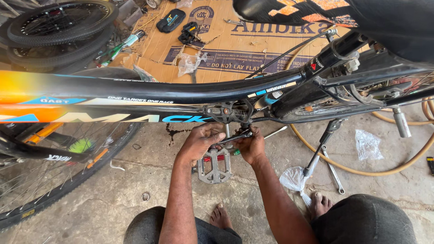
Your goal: The person is sitting on the floor and using a wrench to tighten a bolt on the bicycle's crankset. They repeatedly adjust the tool and the pedal arm to secure the component.
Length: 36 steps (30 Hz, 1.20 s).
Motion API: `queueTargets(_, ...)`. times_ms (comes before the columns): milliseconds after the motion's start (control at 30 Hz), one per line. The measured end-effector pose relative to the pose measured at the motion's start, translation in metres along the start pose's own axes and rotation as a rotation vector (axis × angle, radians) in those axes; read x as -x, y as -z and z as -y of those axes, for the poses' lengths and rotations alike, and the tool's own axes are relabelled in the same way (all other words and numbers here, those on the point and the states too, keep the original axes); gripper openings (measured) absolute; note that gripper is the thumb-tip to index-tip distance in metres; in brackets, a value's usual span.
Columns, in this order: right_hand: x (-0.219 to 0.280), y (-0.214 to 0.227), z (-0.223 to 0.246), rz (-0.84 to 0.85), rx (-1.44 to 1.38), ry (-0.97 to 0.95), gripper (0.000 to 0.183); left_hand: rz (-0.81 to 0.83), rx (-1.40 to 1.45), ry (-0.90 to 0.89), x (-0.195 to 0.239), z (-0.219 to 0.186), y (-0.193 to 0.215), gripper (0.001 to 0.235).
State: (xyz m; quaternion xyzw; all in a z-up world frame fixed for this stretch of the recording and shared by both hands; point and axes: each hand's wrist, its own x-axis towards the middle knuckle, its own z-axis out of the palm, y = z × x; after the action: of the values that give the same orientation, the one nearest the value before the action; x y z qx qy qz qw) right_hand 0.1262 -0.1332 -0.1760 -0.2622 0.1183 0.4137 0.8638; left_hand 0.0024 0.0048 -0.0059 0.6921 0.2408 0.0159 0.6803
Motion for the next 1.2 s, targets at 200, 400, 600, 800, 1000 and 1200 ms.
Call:
queueTargets(200, 0.011, -0.007, 0.030, -0.114, 0.335, -0.107, 0.035, 0.043, -0.236, 0.136, 0.002, -0.002, 0.005, 0.057)
queueTargets(400, 0.002, -0.001, 0.021, -0.138, 0.393, 0.073, 0.040, 0.024, -0.269, 0.128, 0.009, 0.000, 0.004, 0.065)
queueTargets(600, 0.017, -0.018, 0.015, 0.142, 0.014, -0.170, 0.048, 0.049, -0.157, 0.107, 0.014, -0.005, 0.000, 0.065)
queueTargets(800, -0.005, 0.013, 0.006, -0.014, 0.127, 0.023, 0.039, 0.059, 0.053, -0.018, -0.007, 0.021, -0.007, 0.059)
queueTargets(1000, -0.023, 0.030, -0.002, -0.124, 0.216, 0.131, 0.033, -0.185, 0.041, 0.274, -0.034, 0.053, -0.023, 0.043)
queueTargets(1200, 0.002, 0.006, 0.011, 0.145, -0.032, -0.100, 0.041, -0.135, 0.307, -0.149, -0.077, 0.129, -0.020, 0.026)
